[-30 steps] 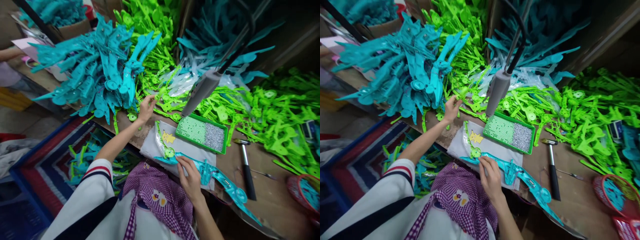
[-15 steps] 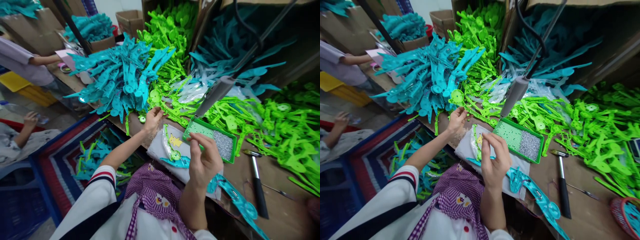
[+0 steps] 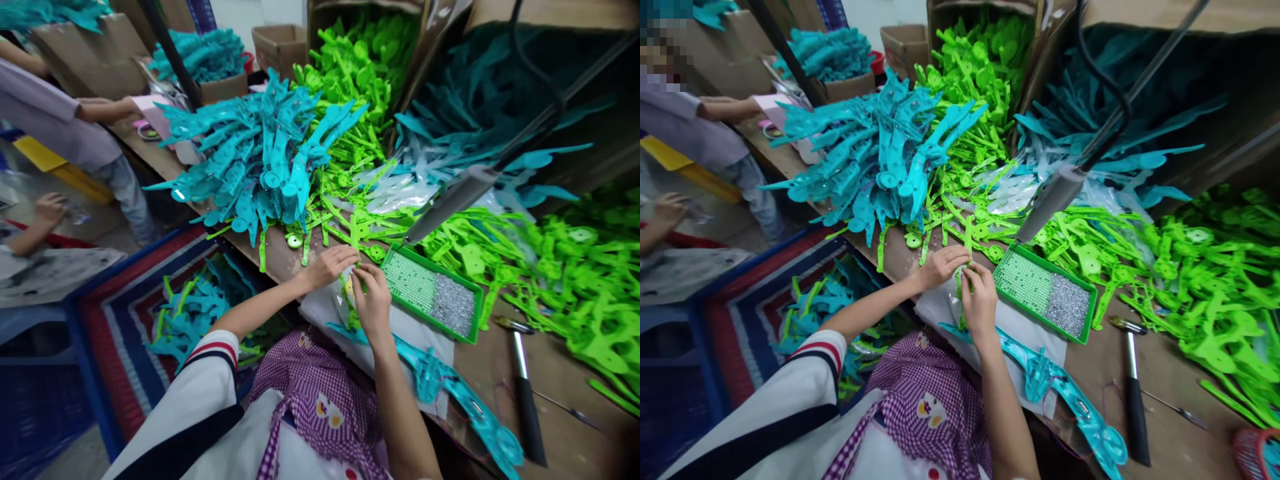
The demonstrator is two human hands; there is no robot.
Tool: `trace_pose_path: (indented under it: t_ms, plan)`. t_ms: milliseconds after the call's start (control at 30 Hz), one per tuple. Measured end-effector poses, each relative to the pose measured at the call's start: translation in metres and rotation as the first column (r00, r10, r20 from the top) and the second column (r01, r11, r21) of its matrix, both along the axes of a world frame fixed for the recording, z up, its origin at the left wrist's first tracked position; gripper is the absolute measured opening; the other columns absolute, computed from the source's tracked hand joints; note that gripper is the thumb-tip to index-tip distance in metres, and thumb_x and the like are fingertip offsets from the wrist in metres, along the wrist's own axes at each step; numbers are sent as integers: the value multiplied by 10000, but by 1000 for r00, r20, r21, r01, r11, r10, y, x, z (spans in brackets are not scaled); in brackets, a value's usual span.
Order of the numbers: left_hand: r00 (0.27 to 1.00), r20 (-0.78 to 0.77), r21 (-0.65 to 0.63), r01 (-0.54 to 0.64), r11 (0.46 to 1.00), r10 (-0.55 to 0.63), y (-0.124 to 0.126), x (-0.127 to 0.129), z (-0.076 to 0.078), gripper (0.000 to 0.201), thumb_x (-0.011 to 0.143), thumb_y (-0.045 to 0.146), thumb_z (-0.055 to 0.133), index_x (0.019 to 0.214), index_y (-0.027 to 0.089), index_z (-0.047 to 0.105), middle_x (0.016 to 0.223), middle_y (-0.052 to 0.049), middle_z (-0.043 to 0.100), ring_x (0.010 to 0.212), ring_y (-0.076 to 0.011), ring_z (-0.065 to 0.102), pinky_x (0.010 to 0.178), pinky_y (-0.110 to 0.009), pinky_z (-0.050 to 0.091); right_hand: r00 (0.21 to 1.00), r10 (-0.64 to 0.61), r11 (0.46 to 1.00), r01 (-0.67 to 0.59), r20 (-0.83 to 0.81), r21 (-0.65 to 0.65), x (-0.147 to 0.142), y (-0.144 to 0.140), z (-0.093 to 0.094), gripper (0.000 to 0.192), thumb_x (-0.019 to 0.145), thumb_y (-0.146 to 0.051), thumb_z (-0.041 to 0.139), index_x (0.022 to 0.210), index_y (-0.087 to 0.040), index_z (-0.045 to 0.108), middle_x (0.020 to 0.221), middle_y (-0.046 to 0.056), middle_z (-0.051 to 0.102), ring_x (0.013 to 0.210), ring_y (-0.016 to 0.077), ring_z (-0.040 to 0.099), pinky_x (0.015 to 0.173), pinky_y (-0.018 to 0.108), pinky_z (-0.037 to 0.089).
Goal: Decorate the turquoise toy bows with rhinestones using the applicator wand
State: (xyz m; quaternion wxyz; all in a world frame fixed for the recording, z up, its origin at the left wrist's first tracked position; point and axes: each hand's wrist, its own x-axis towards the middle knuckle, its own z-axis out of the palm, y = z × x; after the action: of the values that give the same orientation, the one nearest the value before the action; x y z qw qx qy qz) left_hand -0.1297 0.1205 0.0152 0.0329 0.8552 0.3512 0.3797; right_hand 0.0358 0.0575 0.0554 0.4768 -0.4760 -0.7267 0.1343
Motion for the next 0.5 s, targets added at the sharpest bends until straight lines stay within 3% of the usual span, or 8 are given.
trace_pose_path:
  t_ms: [133, 200, 267, 400, 500]
  plan:
    - [996, -44, -64, -85, 994, 82, 39, 6, -6, 319, 953, 77, 481, 1160, 171, 704, 1243, -151, 716, 1220, -254, 669, 1047, -482, 565, 996, -67, 993, 73, 63, -98, -8, 40, -15, 323, 999, -290, 457, 1098, -147, 729, 1166, 185, 668, 1143, 270, 629, 1020, 516, 513]
    - [993, -84, -110, -92, 990, 83, 44, 3, -7, 376, 897, 13, 513, 1169, 183, 709, 1289, -162, 691, 1252, -271, 648, 1064, -497, 547, 985, -63, 989, 84, 162, -123, 1, 33, -18, 335, 997, -324, 475, 1160, -155, 714, 1300, 199, 635, 1313, 324, 546, 1103, 618, 425]
    - [994, -88, -140, -74, 987, 62, 40, -3, -6, 450, 863, -21, 524, 1207, 209, 700, 1349, -159, 655, 1292, -277, 618, 1082, -505, 527, 974, -44, 988, 75, 221, -133, 19, 7, -18, 332, 983, -365, 528, 1207, -186, 696, 1399, 175, 598, 1420, 350, 459, 1138, 660, 371]
    - [997, 20, -189, -76, 979, 81, 37, -21, 8, 376, 922, 107, 571, 1252, 247, 684, 1314, -128, 669, 1236, -258, 643, 1042, -486, 545, 996, -10, 975, 30, 89, -221, 45, -50, -5, 252, 985, -320, 550, 1152, -217, 707, 1218, 132, 694, 1166, 246, 665, 959, 430, 573]
    - [971, 101, -246, -185, 951, 215, 76, -23, 28, 287, 935, 164, 579, 1186, 211, 711, 1170, -106, 725, 1125, -241, 681, 1007, -445, 552, 1000, 18, 974, -15, 13, -224, 39, -63, 4, 201, 980, -264, 555, 1074, -222, 727, 1098, 104, 726, 1032, 208, 712, 881, 358, 601]
